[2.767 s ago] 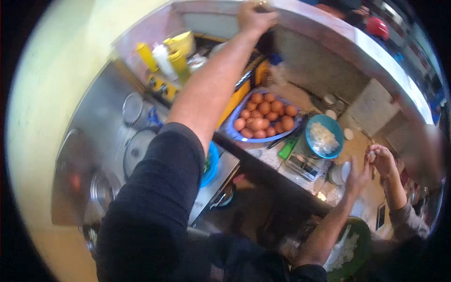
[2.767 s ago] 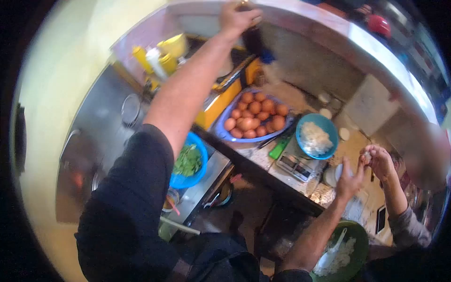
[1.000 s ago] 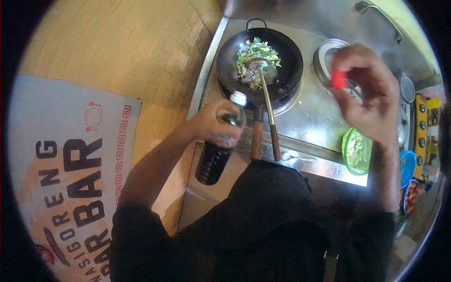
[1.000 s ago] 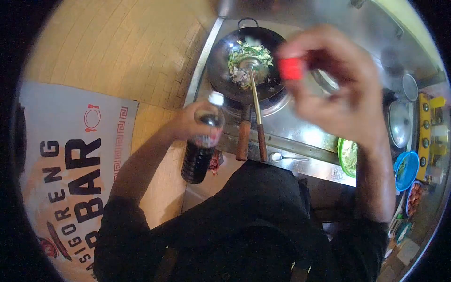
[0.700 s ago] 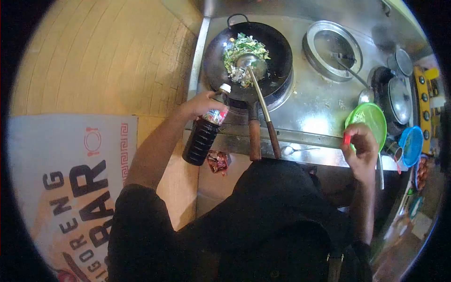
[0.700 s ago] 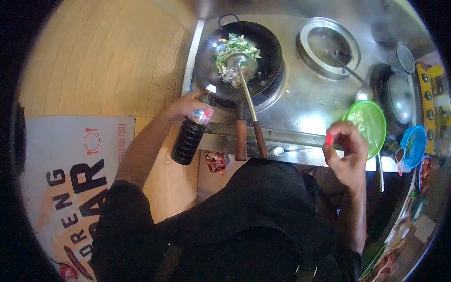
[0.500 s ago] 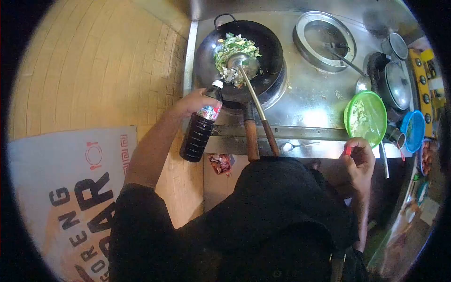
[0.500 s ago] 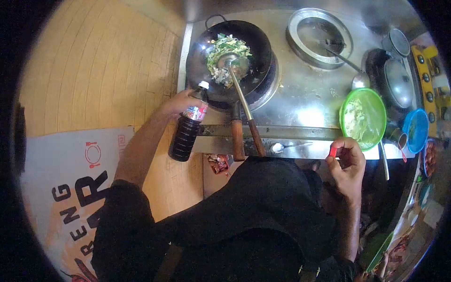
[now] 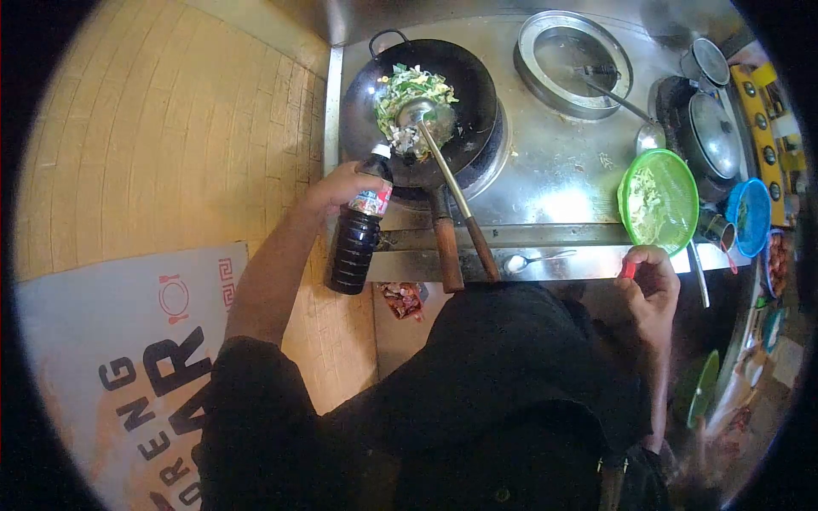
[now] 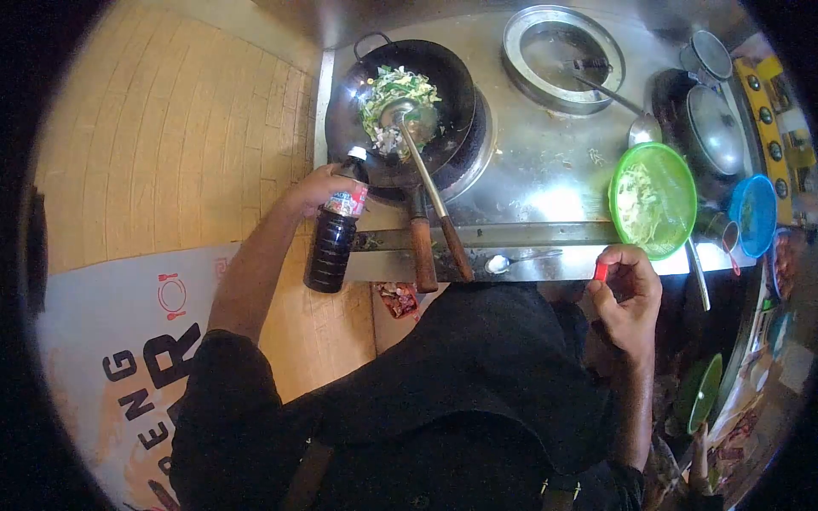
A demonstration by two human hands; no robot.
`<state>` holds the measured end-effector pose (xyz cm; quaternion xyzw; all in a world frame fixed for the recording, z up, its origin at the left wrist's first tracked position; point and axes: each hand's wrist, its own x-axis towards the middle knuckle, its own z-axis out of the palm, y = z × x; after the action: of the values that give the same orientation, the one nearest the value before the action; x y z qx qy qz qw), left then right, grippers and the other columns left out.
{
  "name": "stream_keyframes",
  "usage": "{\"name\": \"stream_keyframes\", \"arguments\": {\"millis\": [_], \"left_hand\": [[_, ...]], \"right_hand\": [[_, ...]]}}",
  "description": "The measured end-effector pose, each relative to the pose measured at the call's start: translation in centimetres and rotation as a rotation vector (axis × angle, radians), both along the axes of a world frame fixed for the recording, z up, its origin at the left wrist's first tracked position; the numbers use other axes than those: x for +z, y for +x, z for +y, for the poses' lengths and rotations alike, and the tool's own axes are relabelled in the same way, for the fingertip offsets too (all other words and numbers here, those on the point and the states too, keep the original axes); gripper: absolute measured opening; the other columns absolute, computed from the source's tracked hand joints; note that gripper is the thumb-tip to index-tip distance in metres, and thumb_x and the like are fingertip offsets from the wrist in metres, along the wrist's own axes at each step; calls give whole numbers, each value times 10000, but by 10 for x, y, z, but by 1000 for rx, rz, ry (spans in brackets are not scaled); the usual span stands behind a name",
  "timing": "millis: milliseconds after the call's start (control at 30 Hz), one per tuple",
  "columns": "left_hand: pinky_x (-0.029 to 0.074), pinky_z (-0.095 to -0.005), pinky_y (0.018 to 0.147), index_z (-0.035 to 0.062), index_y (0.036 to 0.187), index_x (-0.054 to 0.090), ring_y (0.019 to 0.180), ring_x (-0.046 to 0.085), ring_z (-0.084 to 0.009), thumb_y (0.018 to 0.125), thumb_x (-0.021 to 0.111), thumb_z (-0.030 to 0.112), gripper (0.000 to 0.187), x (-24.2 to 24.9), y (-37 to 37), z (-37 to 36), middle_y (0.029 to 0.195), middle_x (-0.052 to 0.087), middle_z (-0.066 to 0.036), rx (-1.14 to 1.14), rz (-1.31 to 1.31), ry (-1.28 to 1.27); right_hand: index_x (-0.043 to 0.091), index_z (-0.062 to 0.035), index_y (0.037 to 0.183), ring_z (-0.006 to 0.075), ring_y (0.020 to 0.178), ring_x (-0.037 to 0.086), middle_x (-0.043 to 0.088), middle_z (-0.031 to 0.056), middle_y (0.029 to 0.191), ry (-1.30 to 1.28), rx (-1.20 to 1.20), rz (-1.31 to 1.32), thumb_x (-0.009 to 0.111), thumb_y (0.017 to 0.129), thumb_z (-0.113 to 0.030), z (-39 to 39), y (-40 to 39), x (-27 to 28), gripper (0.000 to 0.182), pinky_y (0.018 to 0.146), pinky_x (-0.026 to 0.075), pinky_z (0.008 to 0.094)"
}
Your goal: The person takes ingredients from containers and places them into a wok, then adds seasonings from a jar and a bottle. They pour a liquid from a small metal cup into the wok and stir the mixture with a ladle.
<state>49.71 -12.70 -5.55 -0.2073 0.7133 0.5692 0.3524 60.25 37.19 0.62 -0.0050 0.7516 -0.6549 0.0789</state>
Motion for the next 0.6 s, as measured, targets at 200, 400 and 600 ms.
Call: {"name": "stream_keyframes", "arguments": {"millis": [200,400,600], "left_hand": [[560,-341,656,-25,1135,508,745,664,-192,764,713,86,438,-11,9,-12,885,652,-110,65,208,-83],[525,-341,767,-4,1089,482,815,636,-189,715,792,106,498,14,27,-2,961,633,-120,181,663,-218],[525,-336,781,9,1080,507,837,631,-187,738,748,24,418,100,48,48,926,618,-75,204,1026,-109]], "right_hand": [[530,-13,1000,74,803,502,521,20,931,35,19,7,601,739,64,4,2,2,281,735,432,224],[529,-9,996,82,792,522,529,30,931,-12,34,-1,614,736,61,1,6,16,282,700,465,227],[576,1,964,132,812,584,572,68,918,141,33,245,654,731,50,13,10,30,251,702,490,247]]}}
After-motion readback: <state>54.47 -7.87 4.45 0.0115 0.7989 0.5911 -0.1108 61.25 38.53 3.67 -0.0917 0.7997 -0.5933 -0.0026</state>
